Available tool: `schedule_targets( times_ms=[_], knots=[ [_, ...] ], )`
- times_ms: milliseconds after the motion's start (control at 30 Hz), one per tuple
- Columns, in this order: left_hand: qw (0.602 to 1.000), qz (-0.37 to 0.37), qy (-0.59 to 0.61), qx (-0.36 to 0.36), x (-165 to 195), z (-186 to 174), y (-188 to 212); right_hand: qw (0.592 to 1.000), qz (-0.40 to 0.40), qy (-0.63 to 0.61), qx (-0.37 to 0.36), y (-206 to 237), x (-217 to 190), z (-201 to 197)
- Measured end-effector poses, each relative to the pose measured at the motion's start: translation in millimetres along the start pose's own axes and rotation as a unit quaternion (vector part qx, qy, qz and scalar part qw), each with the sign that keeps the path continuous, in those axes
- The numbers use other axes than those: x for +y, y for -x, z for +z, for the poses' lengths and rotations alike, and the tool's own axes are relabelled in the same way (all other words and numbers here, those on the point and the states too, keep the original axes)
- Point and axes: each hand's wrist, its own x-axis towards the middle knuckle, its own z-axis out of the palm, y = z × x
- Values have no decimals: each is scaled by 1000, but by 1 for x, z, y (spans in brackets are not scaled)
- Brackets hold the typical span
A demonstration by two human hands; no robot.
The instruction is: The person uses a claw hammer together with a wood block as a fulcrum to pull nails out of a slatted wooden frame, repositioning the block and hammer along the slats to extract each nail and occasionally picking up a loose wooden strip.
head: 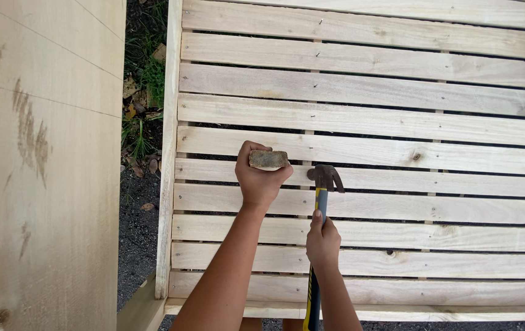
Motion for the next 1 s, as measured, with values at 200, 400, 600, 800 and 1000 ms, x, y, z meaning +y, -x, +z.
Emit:
schedule_targets(
  times_ms=[200, 400, 600, 800, 1000],
  knots=[
    [999, -10, 32, 25, -3, -8, -2, 993, -94, 72, 20, -6, 12, -7],
    [996, -49, 66, 31, 7, -23, -11, 985, -161, -41, 37, -11, 26, 1],
    [985, 166, 49, -12, 103, 2, -45, 997, -60, -35, -21, -19, 29, -3],
    [992, 82, -49, -86, 176, -1, -66, 982, -153, -110, 1, -8, 27, -17],
    [991, -17, -10, 133, 123, -65, 36, 995, -89, 44, -31, -22, 20, -7]
  ],
)
